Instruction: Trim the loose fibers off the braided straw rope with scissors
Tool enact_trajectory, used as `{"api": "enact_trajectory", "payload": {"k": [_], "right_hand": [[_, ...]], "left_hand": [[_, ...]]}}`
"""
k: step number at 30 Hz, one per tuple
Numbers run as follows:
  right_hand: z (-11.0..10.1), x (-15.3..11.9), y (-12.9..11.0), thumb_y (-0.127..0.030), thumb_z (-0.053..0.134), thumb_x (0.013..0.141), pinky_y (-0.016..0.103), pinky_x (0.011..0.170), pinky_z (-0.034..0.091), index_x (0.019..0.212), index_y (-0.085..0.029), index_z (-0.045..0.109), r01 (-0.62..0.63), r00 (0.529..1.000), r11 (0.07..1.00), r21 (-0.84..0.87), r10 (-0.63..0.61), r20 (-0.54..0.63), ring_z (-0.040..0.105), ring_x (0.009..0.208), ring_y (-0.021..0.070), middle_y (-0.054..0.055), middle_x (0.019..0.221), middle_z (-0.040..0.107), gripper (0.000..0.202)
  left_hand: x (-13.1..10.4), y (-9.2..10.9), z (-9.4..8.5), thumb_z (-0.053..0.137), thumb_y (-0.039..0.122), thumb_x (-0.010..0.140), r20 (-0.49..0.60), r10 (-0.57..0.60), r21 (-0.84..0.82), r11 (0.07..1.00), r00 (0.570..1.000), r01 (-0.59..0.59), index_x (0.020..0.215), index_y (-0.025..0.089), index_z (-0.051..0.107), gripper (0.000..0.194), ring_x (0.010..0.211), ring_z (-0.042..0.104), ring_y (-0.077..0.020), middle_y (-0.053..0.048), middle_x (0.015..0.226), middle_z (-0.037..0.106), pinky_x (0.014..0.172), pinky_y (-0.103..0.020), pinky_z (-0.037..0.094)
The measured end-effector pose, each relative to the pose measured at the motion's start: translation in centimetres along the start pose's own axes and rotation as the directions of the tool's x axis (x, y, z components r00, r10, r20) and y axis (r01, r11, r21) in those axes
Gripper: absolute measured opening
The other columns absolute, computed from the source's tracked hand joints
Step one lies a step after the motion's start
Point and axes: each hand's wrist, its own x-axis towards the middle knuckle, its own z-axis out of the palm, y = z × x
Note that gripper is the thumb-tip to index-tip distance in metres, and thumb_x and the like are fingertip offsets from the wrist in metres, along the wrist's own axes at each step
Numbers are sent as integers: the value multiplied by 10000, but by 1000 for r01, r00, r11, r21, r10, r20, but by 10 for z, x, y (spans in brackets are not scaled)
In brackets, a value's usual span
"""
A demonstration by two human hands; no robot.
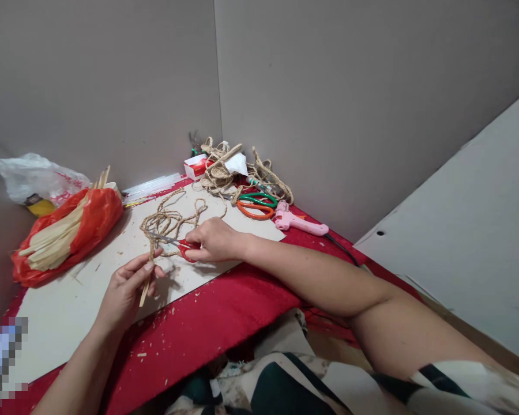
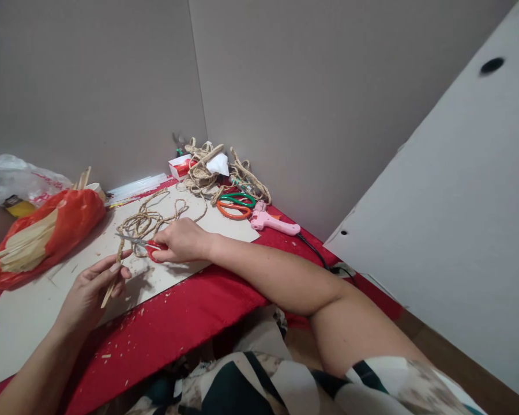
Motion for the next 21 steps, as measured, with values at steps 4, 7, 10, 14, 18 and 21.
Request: {"api": "enact_trajectory", "payload": {"k": [4,7,10,14,18,21], "right_hand": [[-1,0,4,-391,520,815,242,545,207,678,-160,655,-17,996,998,65,23,-81,455,542,94,16,618,637,300],[1,-1,4,-384,550,793,234,544,208,654,-161,636,-8,993,993,118,22,-118,414,532,82,-3,587,593,276],[5,-2,4,-373,552,804,225,541,217,637,-153,607,-21,986,987,158,46,-158,368,518,66,-25,548,527,282],[10,0,1,-435,574,808,206,515,243,555,-144,505,-26,971,857,515,145,-192,318,493,47,-56,494,401,392],[16,4,-10,-572,615,751,183,490,341,632,-150,499,-203,964,362,910,239,120,417,470,46,-53,539,480,454],[20,5,-19,-603,665,699,204,536,446,845,-165,529,-350,924,21,937,174,341,561,532,76,-11,708,618,482]], "left_hand": [[-1,0,3,732,257,740,2,-12,1,1000,1000,12,1099,166,685,373,419,448,-62,-29,665,678,445,-196,374],[-1,-2,4,738,274,737,-11,-7,4,1000,1000,7,1071,179,680,352,408,451,-68,-19,634,672,441,-199,377],[0,-5,3,730,296,748,-19,-5,14,1000,1000,5,1039,193,688,312,404,449,-66,-9,621,669,445,-199,379],[-1,-7,4,748,320,726,-20,-19,41,999,1000,20,977,193,719,283,431,457,-70,-16,652,681,458,-203,386],[-5,-8,10,796,305,667,5,-48,105,993,999,47,886,183,761,253,545,536,-109,-45,726,709,539,-226,436],[-9,-9,16,819,327,626,46,-95,155,984,994,87,873,187,778,287,596,573,-153,-54,701,702,554,-255,453]]}}
